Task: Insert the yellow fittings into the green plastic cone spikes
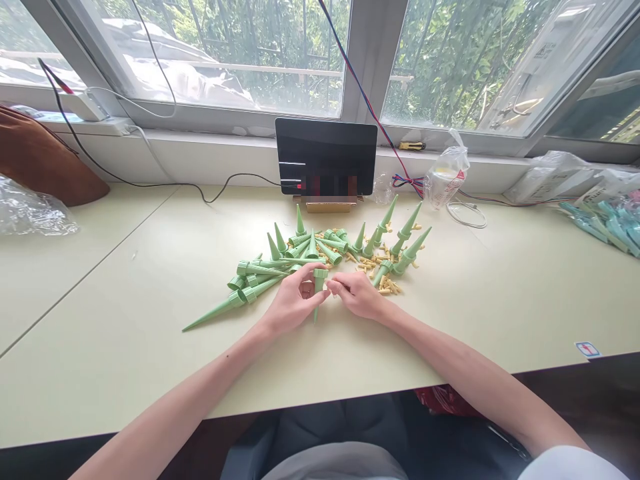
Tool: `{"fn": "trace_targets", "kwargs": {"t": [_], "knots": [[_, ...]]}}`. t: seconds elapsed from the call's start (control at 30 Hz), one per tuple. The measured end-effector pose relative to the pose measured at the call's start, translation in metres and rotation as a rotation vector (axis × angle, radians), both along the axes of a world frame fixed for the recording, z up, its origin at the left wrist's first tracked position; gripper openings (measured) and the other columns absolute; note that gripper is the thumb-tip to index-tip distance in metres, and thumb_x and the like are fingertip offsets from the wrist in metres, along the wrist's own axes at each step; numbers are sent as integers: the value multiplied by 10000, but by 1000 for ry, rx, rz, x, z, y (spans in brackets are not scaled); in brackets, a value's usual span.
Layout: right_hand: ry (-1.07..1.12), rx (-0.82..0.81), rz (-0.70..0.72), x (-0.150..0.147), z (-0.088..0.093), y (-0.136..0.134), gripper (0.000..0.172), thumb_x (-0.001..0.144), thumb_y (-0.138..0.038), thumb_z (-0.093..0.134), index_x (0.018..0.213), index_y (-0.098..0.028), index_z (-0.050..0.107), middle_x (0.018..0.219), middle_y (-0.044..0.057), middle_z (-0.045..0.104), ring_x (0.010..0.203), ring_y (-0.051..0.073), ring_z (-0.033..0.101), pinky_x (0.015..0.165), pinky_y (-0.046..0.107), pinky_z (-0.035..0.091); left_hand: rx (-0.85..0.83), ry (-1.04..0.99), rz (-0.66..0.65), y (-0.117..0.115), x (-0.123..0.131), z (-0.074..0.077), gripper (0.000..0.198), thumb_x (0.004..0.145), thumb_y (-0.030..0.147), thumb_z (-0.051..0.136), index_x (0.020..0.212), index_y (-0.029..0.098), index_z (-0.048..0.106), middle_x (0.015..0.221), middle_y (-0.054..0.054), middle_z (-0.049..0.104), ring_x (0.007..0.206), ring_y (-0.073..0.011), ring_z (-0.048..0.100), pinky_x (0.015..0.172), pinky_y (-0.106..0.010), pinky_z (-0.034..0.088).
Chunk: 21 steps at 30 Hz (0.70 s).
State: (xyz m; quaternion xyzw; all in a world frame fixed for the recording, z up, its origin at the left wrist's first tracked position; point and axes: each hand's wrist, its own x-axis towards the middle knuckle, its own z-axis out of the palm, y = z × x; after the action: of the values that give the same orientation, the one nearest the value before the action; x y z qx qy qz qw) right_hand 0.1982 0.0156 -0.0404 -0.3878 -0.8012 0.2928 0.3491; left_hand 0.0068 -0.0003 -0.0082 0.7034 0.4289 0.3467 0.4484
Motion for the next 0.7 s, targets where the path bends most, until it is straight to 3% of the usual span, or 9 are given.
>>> {"fn": "trace_targets", "kwargs": {"t": [0.7], "knots": [[37, -36, -20, -2, 1, 0, 427, 992, -393, 438, 624, -179, 477, 531, -55, 345, 494, 87, 333, 506, 226, 266, -16, 5, 5, 0, -1, -2, 434, 866, 361, 638, 1256, 207, 528, 647, 63, 329, 545, -95, 324, 491, -213, 291]]}}
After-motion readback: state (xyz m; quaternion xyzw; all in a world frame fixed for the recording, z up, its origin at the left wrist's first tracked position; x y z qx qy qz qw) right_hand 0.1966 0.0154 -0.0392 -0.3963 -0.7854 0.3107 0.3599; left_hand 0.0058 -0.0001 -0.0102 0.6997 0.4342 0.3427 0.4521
